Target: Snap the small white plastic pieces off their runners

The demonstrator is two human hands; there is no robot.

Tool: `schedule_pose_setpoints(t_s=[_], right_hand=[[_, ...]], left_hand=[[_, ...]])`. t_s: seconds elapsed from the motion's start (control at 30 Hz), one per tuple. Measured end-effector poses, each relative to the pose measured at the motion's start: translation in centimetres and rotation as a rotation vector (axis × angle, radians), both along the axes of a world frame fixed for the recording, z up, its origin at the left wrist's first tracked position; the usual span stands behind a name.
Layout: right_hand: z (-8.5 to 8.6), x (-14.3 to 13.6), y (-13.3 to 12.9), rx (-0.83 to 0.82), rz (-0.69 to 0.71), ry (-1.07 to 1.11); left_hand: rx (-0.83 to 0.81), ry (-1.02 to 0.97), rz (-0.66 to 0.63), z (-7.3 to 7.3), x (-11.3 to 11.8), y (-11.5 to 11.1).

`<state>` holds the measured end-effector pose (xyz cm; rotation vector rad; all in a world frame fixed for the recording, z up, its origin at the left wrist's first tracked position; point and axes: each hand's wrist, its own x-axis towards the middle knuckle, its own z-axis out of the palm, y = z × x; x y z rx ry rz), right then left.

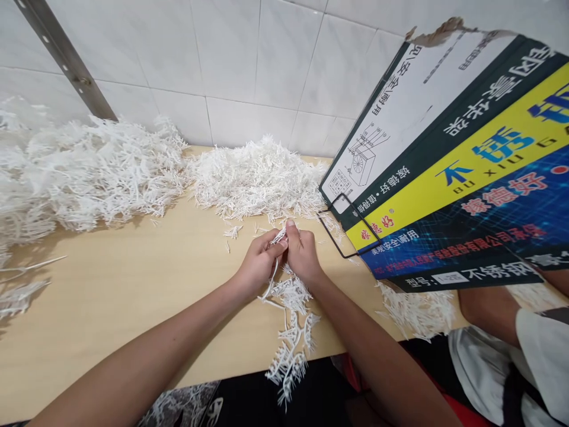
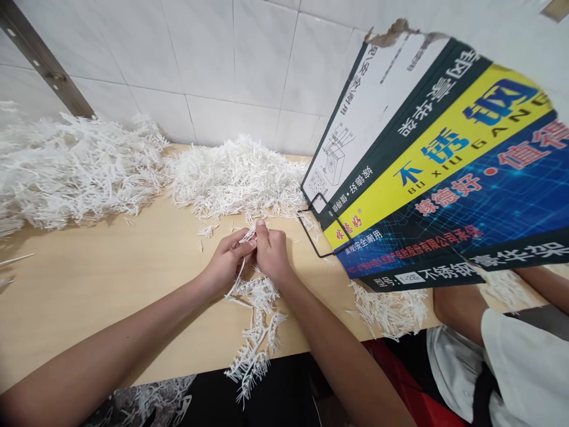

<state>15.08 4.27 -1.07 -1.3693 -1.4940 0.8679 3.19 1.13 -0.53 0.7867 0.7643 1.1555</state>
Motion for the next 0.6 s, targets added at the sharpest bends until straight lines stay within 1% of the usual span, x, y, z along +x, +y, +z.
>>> schedule_pose_setpoints(t_s=[0.1,0.2,0.27,0.37,0.47,0.5,0.53,0.6], right_hand=[[0.0,0.1,0.4,-0.107,0.054,0.141],[-0.1,0.1,0.5,-0.122,0.055,0.188],[-0.1,0.1,0.5,-0.114,0.043,0.194],[-0.1,0.4,1.0,-0.128,-0.022,0.237],[0.1,1.4,2.2,-0.194,-0.127,0.439],[0.2,1.8,2.5,-0.212,-0.137,0.506],[0.3,2.1,2.8,-0.225,-0.121,0.542],[0.3,2.3,3.1,-0.217,-0.05,0.526]], left_hand=[[-0.021,-0.023,-0.019,0.1,-0.1,0.1],[-0.027,-0.036,-0.035,0.1,0.0,0.2],[-0.031,-0.046,-0.023,0.1,0.2,0.3],[-0.045,-0.042,-0.005,0.1,0.2,0.0],[-0.092,0.02,-0.008,0.2,-0.2,-0.7],[-0.108,0.039,-0.01,0.2,-0.3,-1.0],[-0.118,0.048,-0.005,0.2,-0.4,-1.1],[-0.114,0.063,0.028,0.3,-0.5,-1.1]])
